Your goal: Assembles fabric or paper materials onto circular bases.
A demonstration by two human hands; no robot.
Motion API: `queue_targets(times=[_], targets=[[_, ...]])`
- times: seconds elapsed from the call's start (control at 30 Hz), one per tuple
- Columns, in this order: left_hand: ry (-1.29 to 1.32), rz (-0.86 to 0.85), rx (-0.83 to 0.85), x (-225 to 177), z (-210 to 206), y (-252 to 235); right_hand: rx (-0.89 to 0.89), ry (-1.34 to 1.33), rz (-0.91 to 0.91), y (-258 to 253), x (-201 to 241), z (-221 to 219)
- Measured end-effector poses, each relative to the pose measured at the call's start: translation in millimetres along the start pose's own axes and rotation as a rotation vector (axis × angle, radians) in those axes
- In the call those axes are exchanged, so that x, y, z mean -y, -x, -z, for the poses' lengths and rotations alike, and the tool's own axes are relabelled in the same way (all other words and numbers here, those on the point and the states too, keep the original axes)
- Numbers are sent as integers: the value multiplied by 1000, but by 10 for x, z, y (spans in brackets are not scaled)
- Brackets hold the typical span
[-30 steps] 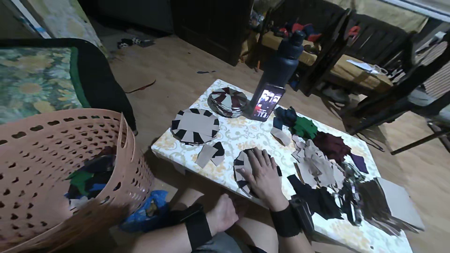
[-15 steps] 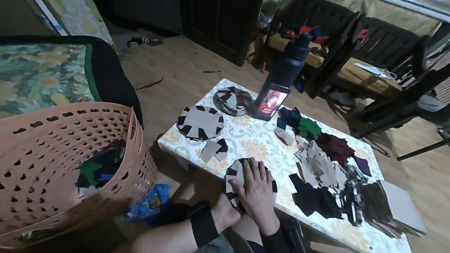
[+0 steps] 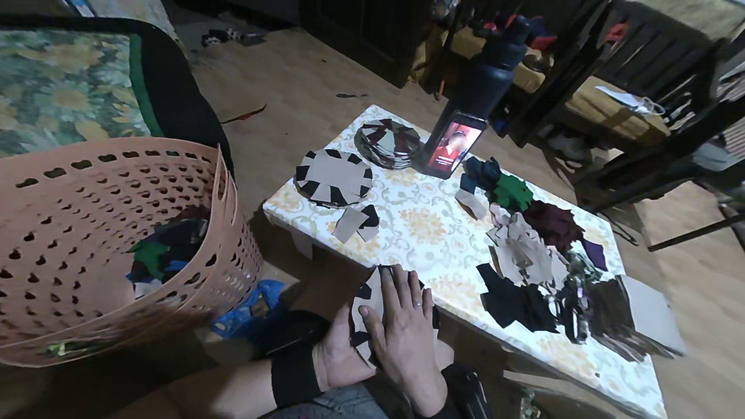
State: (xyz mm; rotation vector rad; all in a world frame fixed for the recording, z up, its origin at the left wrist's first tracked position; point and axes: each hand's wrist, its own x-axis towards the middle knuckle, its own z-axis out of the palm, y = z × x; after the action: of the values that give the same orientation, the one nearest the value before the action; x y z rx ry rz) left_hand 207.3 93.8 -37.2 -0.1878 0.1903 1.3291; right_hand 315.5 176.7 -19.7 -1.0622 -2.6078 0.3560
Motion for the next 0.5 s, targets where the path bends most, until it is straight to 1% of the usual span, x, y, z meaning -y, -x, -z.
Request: queue_targets(times=[0.1,0.23,0.33,0.4,0.5], targets=[[3,-21,55,-23,-30,35,-21,14,11,-3,67,13],[-3,-37,50,-66,-75,84,-68,34,60,-57,125,20],[-25,-84,138,-125,-65,98,-115,18,126,-147,165,69],[-64,-129,170,-174,-92,99,-201,-124,193,-227,167,154],[-124,-257,202,-298,-194,68,-399,-448,248,-330,75,302]])
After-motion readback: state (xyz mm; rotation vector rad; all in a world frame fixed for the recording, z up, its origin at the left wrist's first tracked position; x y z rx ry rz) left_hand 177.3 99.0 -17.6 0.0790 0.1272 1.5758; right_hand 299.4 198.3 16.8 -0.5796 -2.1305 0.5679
